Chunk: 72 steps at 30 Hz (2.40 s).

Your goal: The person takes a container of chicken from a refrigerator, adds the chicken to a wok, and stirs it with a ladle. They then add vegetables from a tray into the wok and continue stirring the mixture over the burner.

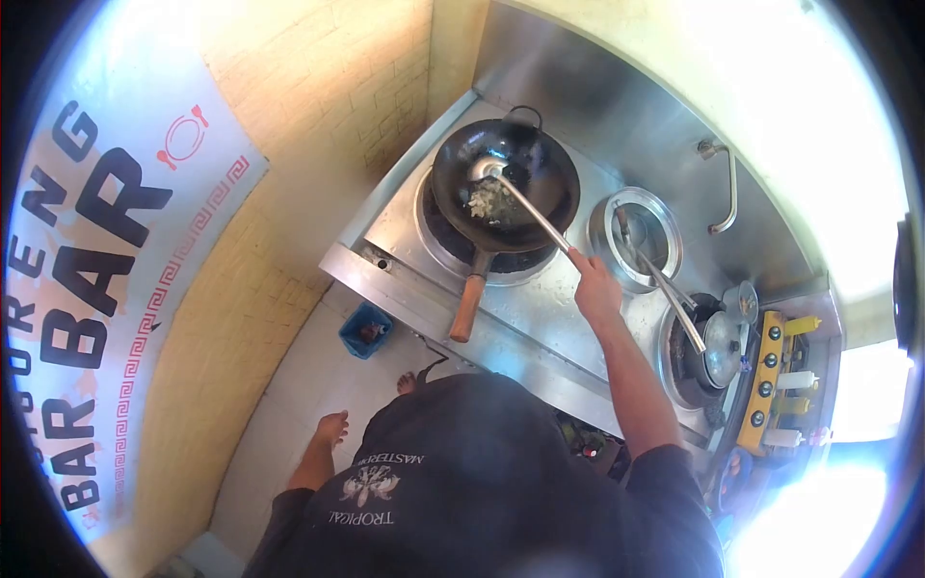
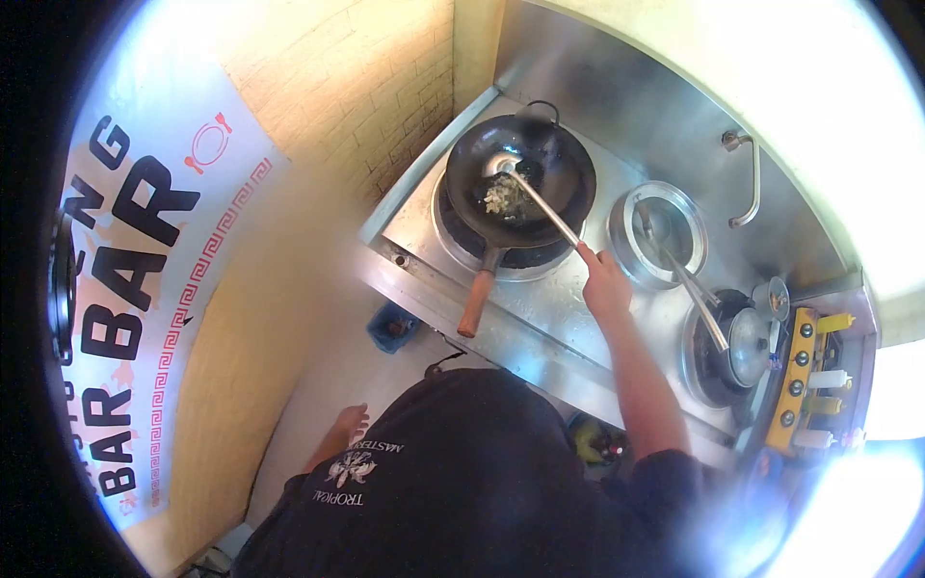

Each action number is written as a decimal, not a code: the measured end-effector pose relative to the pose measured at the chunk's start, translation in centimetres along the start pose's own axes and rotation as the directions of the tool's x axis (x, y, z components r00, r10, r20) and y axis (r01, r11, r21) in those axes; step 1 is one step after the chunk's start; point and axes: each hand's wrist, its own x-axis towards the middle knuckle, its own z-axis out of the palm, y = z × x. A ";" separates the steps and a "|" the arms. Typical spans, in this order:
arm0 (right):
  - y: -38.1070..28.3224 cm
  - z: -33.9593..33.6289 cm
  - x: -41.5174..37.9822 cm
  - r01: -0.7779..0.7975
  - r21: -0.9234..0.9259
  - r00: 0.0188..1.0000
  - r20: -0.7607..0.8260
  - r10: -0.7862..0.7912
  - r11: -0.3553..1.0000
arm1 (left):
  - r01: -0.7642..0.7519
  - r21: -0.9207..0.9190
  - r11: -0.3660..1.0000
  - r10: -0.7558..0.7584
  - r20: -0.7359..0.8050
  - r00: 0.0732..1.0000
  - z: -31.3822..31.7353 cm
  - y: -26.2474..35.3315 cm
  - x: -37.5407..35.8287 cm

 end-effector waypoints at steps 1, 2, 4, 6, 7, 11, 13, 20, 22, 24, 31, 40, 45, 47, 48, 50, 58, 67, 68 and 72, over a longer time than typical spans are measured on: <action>0.3 -0.3 0.3 0.076 -0.068 0.997 0.013 -0.076 0.995 | -0.066 -0.009 0.998 0.066 0.015 0.998 0.1 0.3 0.1; 0.7 -0.6 0.3 0.152 -0.135 0.988 0.030 -0.149 0.979 | -0.133 -0.017 0.991 0.133 0.030 0.991 0.1 0.7 0.1; 2.7 -2.3 0.1 0.195 -0.172 0.981 0.047 -0.190 0.966 | -0.181 -0.071 0.981 0.184 0.027 0.983 0.1 1.3 0.3; 3.4 -3.6 0.4 0.247 -0.215 0.969 0.068 -0.238 0.945 | -0.227 -0.136 0.964 0.232 0.026 0.972 0.7 1.6 0.5; 3.4 -4.0 0.7 0.183 -0.216 0.982 0.081 -0.170 0.959 | -0.235 -0.149 0.960 0.241 0.019 0.970 0.9 1.5 0.6; 1.3 -2.2 2.4 -0.032 -0.051 0.998 0.059 0.035 0.998 | -0.175 -0.093 0.980 0.182 0.069 0.981 1.2 0.6 1.5; 1.7 -0.2 2.4 -0.046 0.020 0.995 0.087 0.044 0.999 | -0.173 -0.050 0.984 0.176 0.064 0.982 1.2 -0.4 1.5; 3.1 -3.6 -2.3 -0.137 0.443 0.964 0.266 0.016 0.886 | -0.146 -0.099 0.984 0.149 0.026 0.989 -0.2 -1.6 1.8; 2.6 -4.6 -3.8 -0.113 0.457 0.974 0.227 0.007 0.882 | -0.136 -0.109 0.985 0.141 0.043 0.989 -0.3 -2.2 2.8; 1.8 -6.1 -4.6 -0.099 0.474 0.983 0.184 0.011 0.875 | -0.131 -0.105 0.986 0.137 0.058 0.989 -0.5 -1.9 2.8; -0.8 -6.1 -6.2 -0.293 0.340 0.881 0.460 0.113 0.894 | -0.170 -0.060 0.984 0.172 0.024 0.985 -0.1 1.5 1.5; -2.1 -1.3 1.6 -0.046 -0.024 0.990 0.131 0.049 0.999 | -0.188 -0.058 0.980 0.189 0.015 0.982 -1.4 1.7 1.7; -0.6 -2.1 1.4 0.001 -0.116 0.977 0.213 0.024 0.993 | -0.162 -0.080 0.984 0.162 0.001 0.987 -2.2 1.0 0.7; 0.8 -3.5 -0.3 0.057 -0.076 0.970 0.240 -0.037 0.995 | -0.157 -0.104 0.982 0.157 -0.016 0.988 -1.9 0.4 0.7; 1.0 -3.6 -0.2 0.063 -0.081 0.969 0.242 -0.042 0.995 | -0.154 -0.111 0.982 0.154 -0.012 0.988 -1.6 0.0 0.8; 1.3 -3.7 -0.6 -0.030 -0.024 0.979 0.201 0.034 0.999 | -0.092 -0.120 0.989 0.094 0.005 0.996 -1.6 -0.9 1.1; -0.5 -1.7 -0.6 -0.248 0.364 0.951 0.268 0.154 0.898 | -0.158 -0.076 0.985 0.162 0.055 0.985 -2.7 0.5 2.6; -2.9 -1.3 1.0 -0.120 0.049 0.979 0.172 0.110 0.992 | -0.218 -0.065 0.974 0.219 0.007 0.976 -3.9 3.6 1.3; -2.8 -3.0 0.0 -0.089 0.089 0.980 0.185 0.072 0.992 | -0.228 -0.079 0.971 0.229 0.005 0.973 -3.8 3.3 1.7; -1.9 -6.1 -3.5 -0.033 0.166 0.981 0.196 0.000 0.986 | -0.197 -0.111 0.974 0.200 0.020 0.980 -3.6 1.3 2.3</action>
